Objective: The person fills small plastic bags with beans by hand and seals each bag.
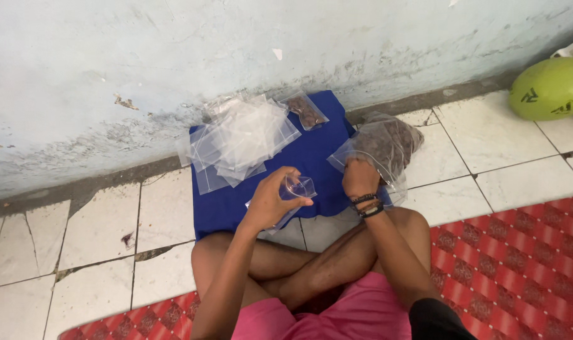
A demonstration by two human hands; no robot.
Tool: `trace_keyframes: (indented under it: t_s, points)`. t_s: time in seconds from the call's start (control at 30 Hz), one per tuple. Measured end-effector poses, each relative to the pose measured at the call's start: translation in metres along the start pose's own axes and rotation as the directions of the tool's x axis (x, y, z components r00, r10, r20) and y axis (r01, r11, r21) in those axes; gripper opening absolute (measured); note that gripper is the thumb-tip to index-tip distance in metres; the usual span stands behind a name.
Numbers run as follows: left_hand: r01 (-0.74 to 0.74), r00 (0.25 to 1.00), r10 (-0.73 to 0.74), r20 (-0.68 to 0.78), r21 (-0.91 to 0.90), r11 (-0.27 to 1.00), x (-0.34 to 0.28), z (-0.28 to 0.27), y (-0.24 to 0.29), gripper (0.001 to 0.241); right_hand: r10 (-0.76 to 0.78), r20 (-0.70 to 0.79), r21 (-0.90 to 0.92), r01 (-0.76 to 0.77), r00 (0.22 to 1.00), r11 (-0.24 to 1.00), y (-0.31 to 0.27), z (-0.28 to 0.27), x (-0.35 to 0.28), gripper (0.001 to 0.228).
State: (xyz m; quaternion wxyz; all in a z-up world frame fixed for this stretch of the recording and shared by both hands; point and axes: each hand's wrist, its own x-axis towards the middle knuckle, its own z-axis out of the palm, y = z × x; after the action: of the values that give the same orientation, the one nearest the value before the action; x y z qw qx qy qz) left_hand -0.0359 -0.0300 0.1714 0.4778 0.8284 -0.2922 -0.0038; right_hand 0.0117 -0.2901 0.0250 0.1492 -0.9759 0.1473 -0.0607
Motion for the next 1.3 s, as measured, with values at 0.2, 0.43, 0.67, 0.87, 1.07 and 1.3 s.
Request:
trace_keyframes:
  t_s: [0.2,0.43,0.67,0.87,1.07,1.3]
  points:
    - [-0.019,0.993,0.031,-0.111,0.110,0.994,-0.006,0.007,-0.020,0.057,-0.101,-0.081,0.258,0.119,0.992,0.959,-0.008,-0.045,-0.026,0.014]
    - [-0.080,0.985,0.111,-0.131,0.225,0.971,-0.007,0.022,-0.024,0.061,-0.329,-0.052,0.816,0.230,0.943,0.531,-0.060,-0.126,-0.064,0.026]
    - [-0.078,0.962,0.154,-0.224,0.316,0.946,-0.032,0.028,-0.028,0.066,-0.515,0.049,0.710,0.333,0.856,0.620,-0.085,-0.119,-0.067,0.027]
    - [-0.117,0.959,0.195,-0.204,0.343,0.932,-0.032,0.030,-0.015,0.077,-0.511,0.043,0.719,0.329,0.858,0.613,-0.084,-0.122,-0.067,0.029]
    - [-0.167,0.967,0.212,-0.140,0.278,0.946,-0.027,0.024,-0.001,0.075,-0.457,0.035,0.749,0.279,0.889,0.600,-0.080,-0.127,-0.065,0.030]
    - [-0.085,0.989,0.108,-0.105,0.197,0.977,-0.025,0.013,0.008,0.069,-0.513,0.076,0.834,0.228,0.855,0.503,-0.076,-0.128,-0.064,0.029]
